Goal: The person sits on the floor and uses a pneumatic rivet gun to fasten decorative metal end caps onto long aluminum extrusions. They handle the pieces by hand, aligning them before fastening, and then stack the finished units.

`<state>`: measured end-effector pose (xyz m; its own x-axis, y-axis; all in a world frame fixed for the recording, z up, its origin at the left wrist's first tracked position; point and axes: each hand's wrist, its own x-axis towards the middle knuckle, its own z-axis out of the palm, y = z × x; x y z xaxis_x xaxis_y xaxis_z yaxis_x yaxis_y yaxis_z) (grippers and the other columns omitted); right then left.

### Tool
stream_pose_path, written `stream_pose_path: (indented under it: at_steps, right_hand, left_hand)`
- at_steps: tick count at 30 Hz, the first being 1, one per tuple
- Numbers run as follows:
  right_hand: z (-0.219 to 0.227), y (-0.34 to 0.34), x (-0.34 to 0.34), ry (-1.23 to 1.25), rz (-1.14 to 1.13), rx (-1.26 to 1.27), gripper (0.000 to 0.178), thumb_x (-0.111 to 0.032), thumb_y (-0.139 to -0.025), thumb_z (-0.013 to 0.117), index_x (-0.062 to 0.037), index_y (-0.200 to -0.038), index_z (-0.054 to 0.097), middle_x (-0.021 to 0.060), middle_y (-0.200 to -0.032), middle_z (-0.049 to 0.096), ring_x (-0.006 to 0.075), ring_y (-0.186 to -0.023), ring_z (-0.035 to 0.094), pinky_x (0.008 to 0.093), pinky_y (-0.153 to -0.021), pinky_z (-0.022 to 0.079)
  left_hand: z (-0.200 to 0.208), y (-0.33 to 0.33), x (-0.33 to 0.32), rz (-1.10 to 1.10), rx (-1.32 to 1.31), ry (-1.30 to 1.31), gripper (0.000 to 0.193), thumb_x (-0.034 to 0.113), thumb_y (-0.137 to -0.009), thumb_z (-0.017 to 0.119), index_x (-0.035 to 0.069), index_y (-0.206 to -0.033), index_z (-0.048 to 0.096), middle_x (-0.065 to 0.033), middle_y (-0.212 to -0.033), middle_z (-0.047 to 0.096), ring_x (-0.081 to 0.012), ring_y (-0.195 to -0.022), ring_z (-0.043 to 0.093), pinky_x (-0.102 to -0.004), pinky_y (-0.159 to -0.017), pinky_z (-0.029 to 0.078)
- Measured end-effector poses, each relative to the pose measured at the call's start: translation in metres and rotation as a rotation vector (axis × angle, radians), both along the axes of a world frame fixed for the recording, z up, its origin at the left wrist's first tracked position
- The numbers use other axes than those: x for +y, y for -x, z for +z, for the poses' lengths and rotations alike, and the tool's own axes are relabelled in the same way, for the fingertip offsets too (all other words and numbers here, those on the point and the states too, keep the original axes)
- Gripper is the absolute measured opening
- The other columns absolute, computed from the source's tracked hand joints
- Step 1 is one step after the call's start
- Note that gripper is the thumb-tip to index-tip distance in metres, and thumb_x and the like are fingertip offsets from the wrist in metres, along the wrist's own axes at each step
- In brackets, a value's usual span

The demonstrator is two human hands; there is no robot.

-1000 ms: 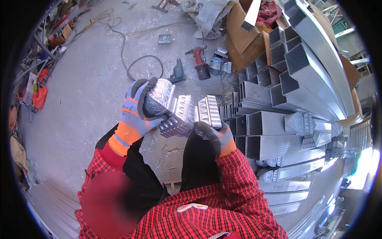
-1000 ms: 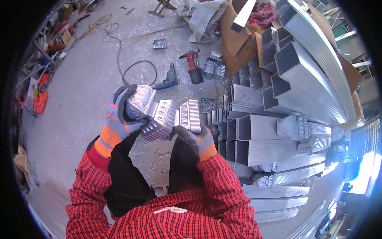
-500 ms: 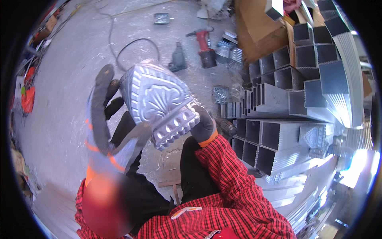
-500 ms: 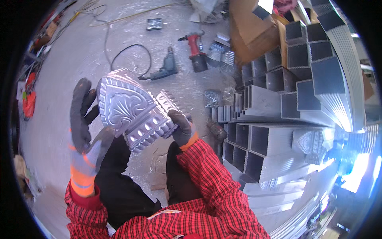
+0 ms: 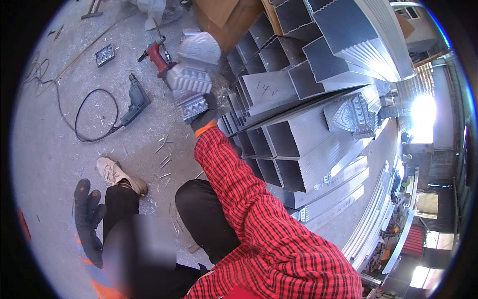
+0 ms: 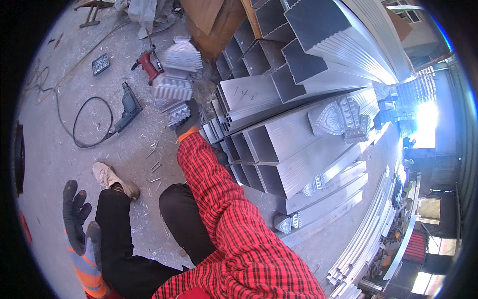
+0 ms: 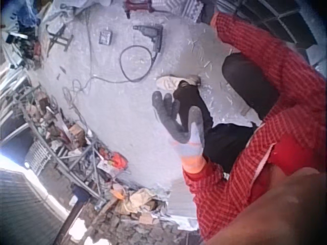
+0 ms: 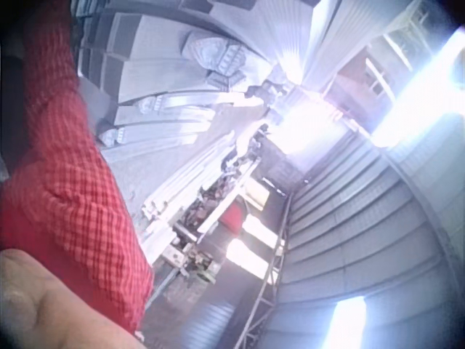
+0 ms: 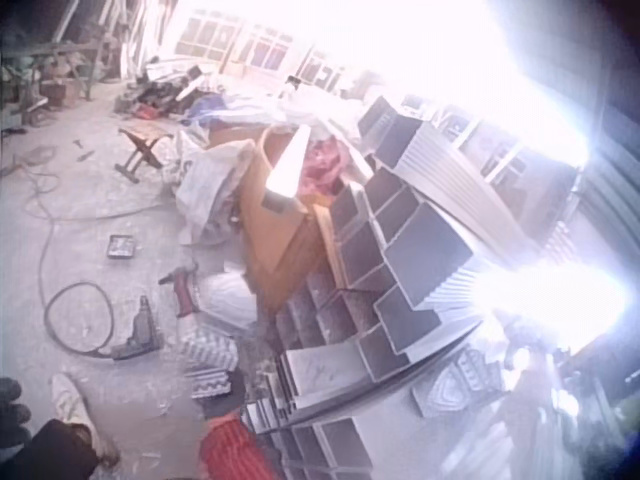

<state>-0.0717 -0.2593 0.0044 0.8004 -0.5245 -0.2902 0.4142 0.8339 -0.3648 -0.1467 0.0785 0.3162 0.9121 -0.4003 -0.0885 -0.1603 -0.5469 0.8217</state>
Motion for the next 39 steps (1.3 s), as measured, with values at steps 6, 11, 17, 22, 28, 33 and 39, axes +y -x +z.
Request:
stream_pose_path:
  at_steps: [6, 11, 17, 22, 28, 33, 39]
  right_hand:
    - [-0.082, -0.004, -0.042, -0.107, -0.196, 0.095, 0.041, -0.049, -0.081, 0.064, -0.0190, -0.108, 0.063, 0.0001, -0.098, 0.065, 0.0205, -0.088, 0.061, 0.0377, -0.082, 0.048]
    - [-0.090, -0.040, -0.055, -0.059, -0.287, 0.121, 0.041, -0.055, -0.080, 0.064, -0.0215, -0.105, 0.064, -0.0007, -0.100, 0.065, 0.0192, -0.090, 0.060, 0.0353, -0.082, 0.048]
    - [-0.082, -0.074, -0.015, -0.210, 0.074, 0.468, 0.081, -0.070, -0.074, 0.056, -0.0138, -0.131, 0.043, 0.0110, -0.129, 0.046, 0.0279, -0.118, 0.044, 0.0450, -0.098, 0.037]
    - [-0.030, -0.068, 0.000, 0.036, 0.390, 0.815, 0.070, -0.058, -0.083, 0.058, -0.0046, -0.127, 0.048, 0.0188, -0.119, 0.055, 0.0337, -0.119, 0.049, 0.0511, -0.097, 0.042]
    - [0.089, 0.049, 0.112, 0.335, 0.767, 0.365, 0.043, -0.030, -0.092, 0.058, -0.0025, -0.125, 0.053, 0.0119, -0.103, 0.065, 0.0238, -0.090, 0.066, 0.0360, -0.080, 0.054]
    - [0.200, 0.203, 0.082, 1.440, 0.690, 0.171, 0.038, -0.020, -0.089, 0.061, -0.0014, -0.121, 0.057, 0.0126, -0.110, 0.065, 0.0227, -0.103, 0.062, 0.0322, -0.089, 0.048]
    - [0.264, 0.325, -0.066, 1.934, -0.177, 0.696, 0.039, -0.010, -0.089, 0.061, 0.0018, -0.126, 0.053, 0.0152, -0.123, 0.057, 0.0249, -0.113, 0.056, 0.0372, -0.097, 0.043]
  left_hand:
    - [0.010, -0.003, -0.018, -0.078, 0.080, 0.092, 0.071, 0.013, -0.074, 0.060, 0.001, -0.140, 0.037, -0.0177, -0.140, 0.041, -0.0297, -0.121, 0.048, -0.0414, -0.099, 0.040]
    - [0.008, -0.002, -0.022, -0.132, 0.193, 0.219, 0.078, -0.006, -0.064, 0.063, -0.001, -0.137, 0.036, -0.0174, -0.140, 0.037, -0.0284, -0.130, 0.041, -0.0396, -0.109, 0.033]
    - [0.001, 0.003, -0.030, -0.155, 0.303, 0.301, 0.081, -0.011, -0.065, 0.063, 0.001, -0.139, 0.033, -0.0170, -0.142, 0.035, -0.0277, -0.132, 0.038, -0.0403, -0.111, 0.030]
    - [0.007, 0.005, -0.037, -0.235, 0.167, 0.145, 0.076, -0.007, -0.069, 0.064, 0.000, -0.138, 0.036, -0.0170, -0.141, 0.037, -0.0278, -0.129, 0.042, -0.0388, -0.108, 0.034]
    - [0.005, 0.008, -0.038, -0.208, -0.003, 0.011, 0.063, 0.006, -0.075, 0.071, 0.000, -0.132, 0.045, -0.0183, -0.132, 0.047, -0.0287, -0.119, 0.050, -0.0360, -0.096, 0.042]
    - [-0.007, 0.013, -0.053, -0.270, -0.056, 0.066, 0.063, 0.016, -0.076, 0.075, 0.003, -0.131, 0.048, -0.0161, -0.127, 0.052, -0.0290, -0.115, 0.052, -0.0365, -0.094, 0.042]
    - [-0.022, 0.025, -0.067, -0.341, -0.186, 0.043, 0.060, 0.022, -0.080, 0.073, 0.008, -0.132, 0.048, -0.0119, -0.126, 0.051, -0.0231, -0.107, 0.054, -0.0338, -0.089, 0.045]
